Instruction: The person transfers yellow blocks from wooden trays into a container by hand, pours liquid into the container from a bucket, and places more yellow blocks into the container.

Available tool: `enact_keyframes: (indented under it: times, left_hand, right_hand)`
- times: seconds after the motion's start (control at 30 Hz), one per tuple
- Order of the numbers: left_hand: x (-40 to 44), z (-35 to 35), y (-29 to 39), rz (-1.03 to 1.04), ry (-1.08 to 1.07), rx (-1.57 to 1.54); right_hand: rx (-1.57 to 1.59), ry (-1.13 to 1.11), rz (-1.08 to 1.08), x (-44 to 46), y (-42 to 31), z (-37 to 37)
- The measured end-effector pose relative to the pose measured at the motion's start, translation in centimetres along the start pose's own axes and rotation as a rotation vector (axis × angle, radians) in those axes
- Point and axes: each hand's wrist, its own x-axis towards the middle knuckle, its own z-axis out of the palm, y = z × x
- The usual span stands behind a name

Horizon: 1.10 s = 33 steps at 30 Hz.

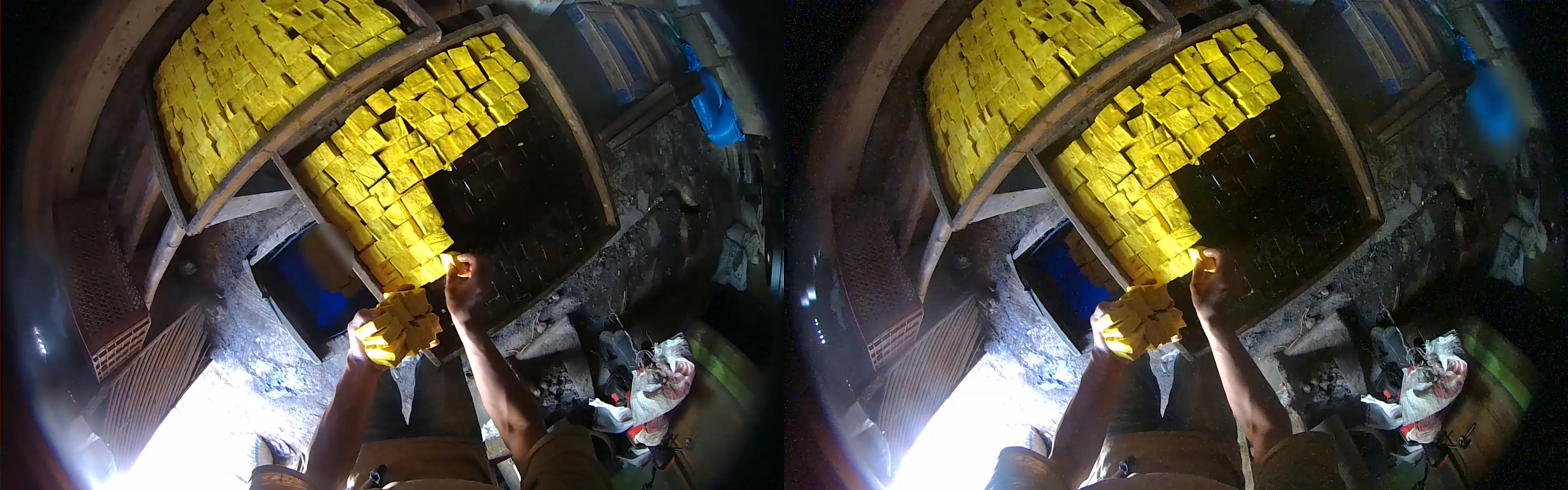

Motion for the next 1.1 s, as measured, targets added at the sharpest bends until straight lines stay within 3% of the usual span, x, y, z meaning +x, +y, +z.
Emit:
enact_keyframes:
  times: [0.07,0.13,0.23,0.3,0.37,0.43,0.5,0.57,0.6,0.63,0.7,0.73,0.83,0.87,0.9,0.97,1.03,1.1]
  left_hand:
    - [-0.3,-0.5,0.6,0.06,0.171,0.403]
    - [-1.0,-0.8,0.6,0.099,0.311,0.677]
    - [-1.3,-0.7,0.4,0.123,0.285,0.493]
    - [-1.6,-0.5,0.4,0.13,0.267,0.392]
    - [-2.0,-0.3,0.3,0.137,0.263,0.344]
    - [-2.1,-0.3,0.3,0.143,0.261,0.314]
    - [-2.4,-0.3,0.3,0.144,0.259,0.294]
    - [-2.7,-0.3,0.2,0.142,0.263,0.271]
    - [-2.9,-0.2,0.0,0.143,0.265,0.264]
    - [-3.0,-0.3,0.0,0.139,0.267,0.254]
    - [-3.2,-0.3,-0.2,0.14,0.267,0.233]
    - [-3.3,-0.5,-0.2,0.14,0.266,0.227]
    - [-3.8,-0.7,-0.1,0.143,0.264,0.208]
    - [-4.1,-0.7,0.0,0.144,0.265,0.2]
    - [-4.2,-0.8,-0.1,0.148,0.264,0.191]
    - [-4.5,-0.7,0.0,0.157,0.27,0.182]
    - [-4.8,-0.4,0.2,0.17,0.272,0.18]
    - [-5.0,-0.4,0.1,0.179,0.282,0.168]
  right_hand:
    - [0.326,-0.059,0.109,0.9,-0.2,-0.2]
    - [0.332,-0.117,0.101,2.2,-1.3,-0.2]
    - [0.403,-0.099,0.035,3.8,-2.6,1.5]
    - [-0.221,0.093,-0.166,3.7,-3.5,2.3]
    - [-0.209,0.044,-0.186,1.8,-2.4,3.6]
    - [0.132,-0.073,-0.094,1.5,-2.4,3.3]
    - [0.226,-0.162,-0.059,2.8,-2.2,2.0]
    - [0.655,-0.27,0.211,4.0,-2.9,0.6]
    - [0.863,-0.2,0.217,4.5,-3.1,1.4]
    - [0.859,-0.202,0.217,5.3,-2.9,2.1]
    - [0.191,-0.123,0.051,7.1,-2.1,4.2]
    - [-0.018,0.047,-0.064,7.6,-2.4,5.5]
    - [-0.132,-0.01,-0.074,6.7,-3.3,6.0]
    - [-0.079,0.098,-0.243,6.3,-4.4,5.5]
    - [-0.08,0.096,-0.249,6.0,-4.5,5.3]
    - [0.247,-0.052,-0.25,5.7,-4.4,5.2]
    - [0.603,-0.162,0.082,6.4,-4.2,4.3]
    - [1.023,-0.165,0.034,7.4,-2.8,5.4]
